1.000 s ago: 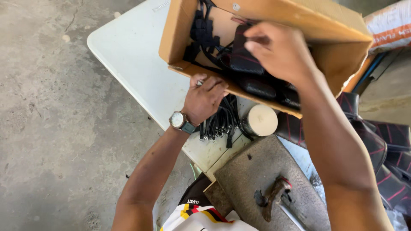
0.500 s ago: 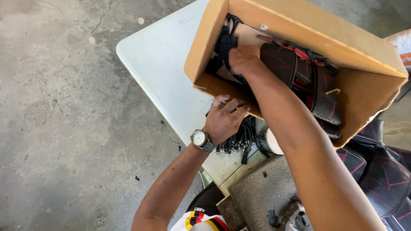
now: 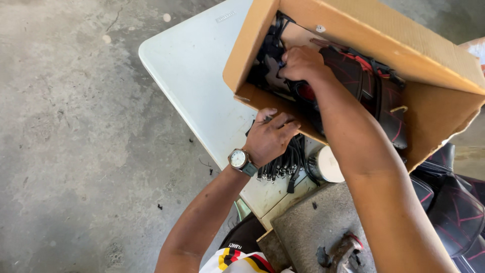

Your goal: The person sorts black zipper pulls and leather pouches on a work table, then attaches zipper sliders to the pouches by hand, using a small metal tool to help seat the slider on the zipper tape. They stack finished pouches on the table and place some into a cardboard box.

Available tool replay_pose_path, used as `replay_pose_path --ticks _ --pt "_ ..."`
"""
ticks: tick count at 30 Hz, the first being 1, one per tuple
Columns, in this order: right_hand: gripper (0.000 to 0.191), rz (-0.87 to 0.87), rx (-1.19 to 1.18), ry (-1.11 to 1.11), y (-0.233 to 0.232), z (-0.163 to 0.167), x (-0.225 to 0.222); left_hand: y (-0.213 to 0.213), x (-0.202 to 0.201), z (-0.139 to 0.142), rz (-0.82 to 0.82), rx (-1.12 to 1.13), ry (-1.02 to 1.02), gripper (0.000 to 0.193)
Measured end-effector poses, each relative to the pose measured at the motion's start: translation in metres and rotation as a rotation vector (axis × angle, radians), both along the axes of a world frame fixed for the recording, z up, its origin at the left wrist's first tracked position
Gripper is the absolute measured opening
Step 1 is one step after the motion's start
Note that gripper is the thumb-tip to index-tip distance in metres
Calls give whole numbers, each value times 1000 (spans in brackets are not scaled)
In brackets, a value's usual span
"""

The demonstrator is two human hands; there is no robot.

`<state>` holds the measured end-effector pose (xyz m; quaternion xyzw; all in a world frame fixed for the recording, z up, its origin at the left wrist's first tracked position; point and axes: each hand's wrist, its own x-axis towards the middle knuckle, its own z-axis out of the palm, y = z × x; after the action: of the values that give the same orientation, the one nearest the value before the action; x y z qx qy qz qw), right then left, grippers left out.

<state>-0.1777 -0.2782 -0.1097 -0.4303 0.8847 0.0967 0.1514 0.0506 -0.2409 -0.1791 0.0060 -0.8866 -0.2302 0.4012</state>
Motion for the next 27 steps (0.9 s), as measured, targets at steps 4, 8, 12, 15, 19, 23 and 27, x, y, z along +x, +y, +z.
replay_pose_path --ticks 4,8,12,15,19,23,27 --pt "47 131 -146 -44 13 12 -15 0 -2 0 -31 40 -25 15" --pt "35 -8 -221 -183 25 22 -23 0 -1 2 -24 33 -7 14" --pt "24 -66 -363 -273 40 35 -23 0 -1 3 -33 46 -36 16" --pt "20 -124 -503 -384 54 50 -29 -3 -4 7 -35 48 -33 17" --pt "13 78 -824 -739 81 73 -42 -8 -13 19 -46 69 -5 17" --pt "18 130 -985 -780 116 105 -47 -11 -25 32 -54 66 8 18" --pt "32 176 -1117 -943 148 134 -47 -11 -36 42 -37 33 20 15"
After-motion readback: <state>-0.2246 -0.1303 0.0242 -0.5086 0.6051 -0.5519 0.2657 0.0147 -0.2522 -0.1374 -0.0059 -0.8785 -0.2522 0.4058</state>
